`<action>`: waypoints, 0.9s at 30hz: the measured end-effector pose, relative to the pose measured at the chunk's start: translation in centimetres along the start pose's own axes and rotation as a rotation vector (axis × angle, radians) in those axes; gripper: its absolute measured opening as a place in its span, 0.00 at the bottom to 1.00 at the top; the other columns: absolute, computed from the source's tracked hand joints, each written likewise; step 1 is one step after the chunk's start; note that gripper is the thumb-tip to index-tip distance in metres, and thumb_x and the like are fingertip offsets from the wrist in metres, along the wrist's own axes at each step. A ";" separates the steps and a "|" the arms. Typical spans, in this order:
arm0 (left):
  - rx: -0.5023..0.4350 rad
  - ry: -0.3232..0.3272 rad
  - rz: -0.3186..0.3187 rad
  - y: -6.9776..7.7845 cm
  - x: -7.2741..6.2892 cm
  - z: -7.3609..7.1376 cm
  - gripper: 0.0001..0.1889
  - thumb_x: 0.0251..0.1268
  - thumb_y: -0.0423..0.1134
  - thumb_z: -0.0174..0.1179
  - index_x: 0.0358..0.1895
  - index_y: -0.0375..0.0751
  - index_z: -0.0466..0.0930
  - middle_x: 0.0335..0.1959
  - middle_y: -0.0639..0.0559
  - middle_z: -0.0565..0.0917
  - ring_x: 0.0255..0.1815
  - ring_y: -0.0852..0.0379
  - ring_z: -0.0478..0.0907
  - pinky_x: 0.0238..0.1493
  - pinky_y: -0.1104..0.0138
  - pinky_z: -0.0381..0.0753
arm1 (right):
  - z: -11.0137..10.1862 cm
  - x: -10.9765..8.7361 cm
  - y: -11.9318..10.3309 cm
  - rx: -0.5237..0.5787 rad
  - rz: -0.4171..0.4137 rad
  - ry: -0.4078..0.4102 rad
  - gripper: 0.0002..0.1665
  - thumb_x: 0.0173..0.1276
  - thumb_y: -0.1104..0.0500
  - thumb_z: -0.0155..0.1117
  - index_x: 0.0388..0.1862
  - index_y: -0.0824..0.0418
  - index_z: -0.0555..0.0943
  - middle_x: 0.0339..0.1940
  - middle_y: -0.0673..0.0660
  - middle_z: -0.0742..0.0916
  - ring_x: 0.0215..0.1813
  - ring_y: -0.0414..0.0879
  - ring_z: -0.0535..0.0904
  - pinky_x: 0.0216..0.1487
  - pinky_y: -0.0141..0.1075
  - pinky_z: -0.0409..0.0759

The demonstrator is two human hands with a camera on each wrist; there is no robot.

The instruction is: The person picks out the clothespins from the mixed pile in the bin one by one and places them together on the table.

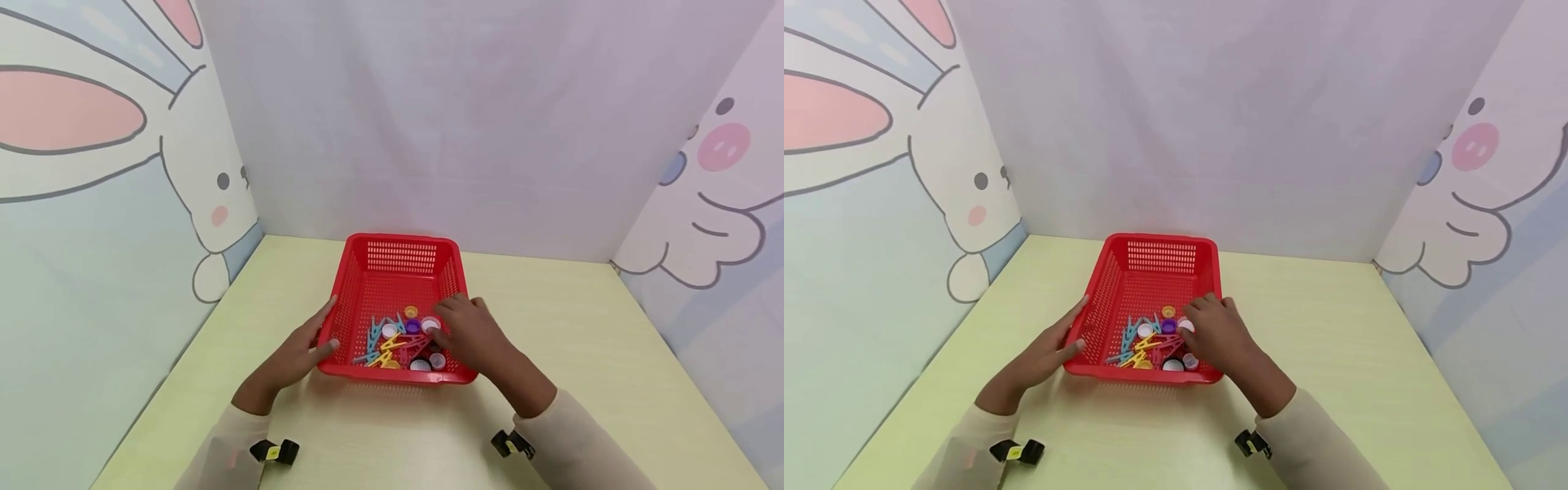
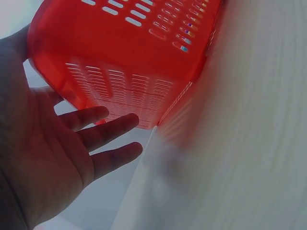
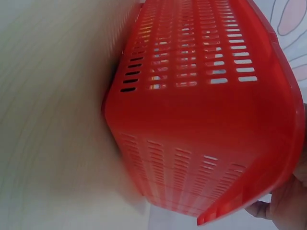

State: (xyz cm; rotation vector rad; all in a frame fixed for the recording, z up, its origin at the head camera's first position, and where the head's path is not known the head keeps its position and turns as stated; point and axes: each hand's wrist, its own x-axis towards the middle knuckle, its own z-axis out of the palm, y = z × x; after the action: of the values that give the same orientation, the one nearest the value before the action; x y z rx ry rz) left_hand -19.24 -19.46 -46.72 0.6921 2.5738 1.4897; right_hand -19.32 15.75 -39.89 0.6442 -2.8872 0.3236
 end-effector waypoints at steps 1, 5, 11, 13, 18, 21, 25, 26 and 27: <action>-0.003 -0.003 -0.005 0.1 0.0 0.0 0.53 0.75 0.55 0.66 0.92 0.48 0.42 0.85 0.35 0.65 0.75 0.33 0.76 0.56 0.58 0.93 | 0.1 0.1 -0.2 0.017 -0.014 -0.019 0.33 0.60 0.51 0.88 0.63 0.59 0.89 0.59 0.58 0.92 0.65 0.56 0.84 0.67 0.58 0.85; -0.009 -0.014 -0.013 0.4 0.0 0.1 0.55 0.73 0.52 0.69 0.92 0.47 0.42 0.84 0.34 0.66 0.75 0.32 0.76 0.55 0.59 0.94 | 0.6 0.5 -1.1 0.103 -0.039 -0.108 0.32 0.62 0.54 0.87 0.64 0.59 0.89 0.60 0.57 0.92 0.66 0.56 0.86 0.65 0.56 0.89; 0.011 -0.001 0.010 0.3 0.0 -0.1 0.56 0.72 0.52 0.70 0.92 0.44 0.42 0.83 0.33 0.67 0.72 0.33 0.78 0.54 0.58 0.94 | 1.1 1.3 -2.1 0.168 -0.032 -0.249 0.30 0.64 0.53 0.85 0.64 0.58 0.89 0.59 0.56 0.92 0.62 0.54 0.88 0.65 0.57 0.89; 0.014 0.005 0.018 0.2 0.0 -0.2 0.55 0.72 0.52 0.70 0.92 0.43 0.42 0.83 0.32 0.68 0.72 0.34 0.79 0.54 0.58 0.94 | 1.1 1.7 -2.3 0.166 -0.039 -0.286 0.29 0.61 0.54 0.86 0.61 0.58 0.90 0.56 0.54 0.93 0.58 0.52 0.88 0.62 0.56 0.90; -0.002 0.009 -0.012 0.0 0.1 -0.1 0.56 0.71 0.56 0.70 0.92 0.47 0.44 0.84 0.33 0.67 0.73 0.32 0.78 0.53 0.58 0.94 | 1.2 2.1 -2.5 0.174 -0.101 -0.368 0.24 0.56 0.54 0.89 0.52 0.52 0.93 0.51 0.49 0.92 0.53 0.46 0.86 0.56 0.47 0.93; -0.008 0.008 -0.030 -0.1 0.1 -0.1 0.56 0.71 0.59 0.69 0.92 0.49 0.44 0.85 0.34 0.65 0.76 0.31 0.75 0.54 0.58 0.94 | 1.4 2.5 -2.4 0.195 -0.154 -0.416 0.24 0.57 0.53 0.89 0.54 0.50 0.94 0.52 0.47 0.92 0.55 0.44 0.85 0.56 0.44 0.93; -0.010 -0.001 -0.041 -0.1 0.2 -0.1 0.56 0.71 0.60 0.69 0.92 0.50 0.43 0.85 0.34 0.64 0.77 0.30 0.74 0.53 0.58 0.94 | 1.6 2.8 -2.3 0.215 -0.190 -0.452 0.30 0.57 0.54 0.88 0.60 0.50 0.92 0.57 0.48 0.92 0.59 0.46 0.85 0.56 0.46 0.93; -0.010 -0.003 -0.044 -0.1 0.2 -0.1 0.56 0.71 0.60 0.69 0.92 0.51 0.43 0.85 0.34 0.64 0.77 0.30 0.74 0.53 0.58 0.94 | 1.7 2.8 -2.3 0.216 -0.196 -0.456 0.31 0.56 0.54 0.88 0.61 0.50 0.92 0.57 0.48 0.92 0.60 0.46 0.85 0.56 0.47 0.93; -0.011 -0.005 -0.047 -0.1 0.2 -0.1 0.56 0.71 0.60 0.69 0.92 0.51 0.43 0.85 0.34 0.65 0.77 0.30 0.74 0.53 0.58 0.94 | 1.8 2.9 -2.3 0.216 -0.203 -0.459 0.31 0.56 0.54 0.88 0.61 0.50 0.92 0.58 0.48 0.92 0.60 0.47 0.85 0.57 0.47 0.93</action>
State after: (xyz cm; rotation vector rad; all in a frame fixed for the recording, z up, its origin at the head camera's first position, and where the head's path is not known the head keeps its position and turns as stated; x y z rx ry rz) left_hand -19.49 -19.54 -46.71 0.6286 2.5580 1.4854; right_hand -21.12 12.16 -40.66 1.1785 -3.1953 0.5246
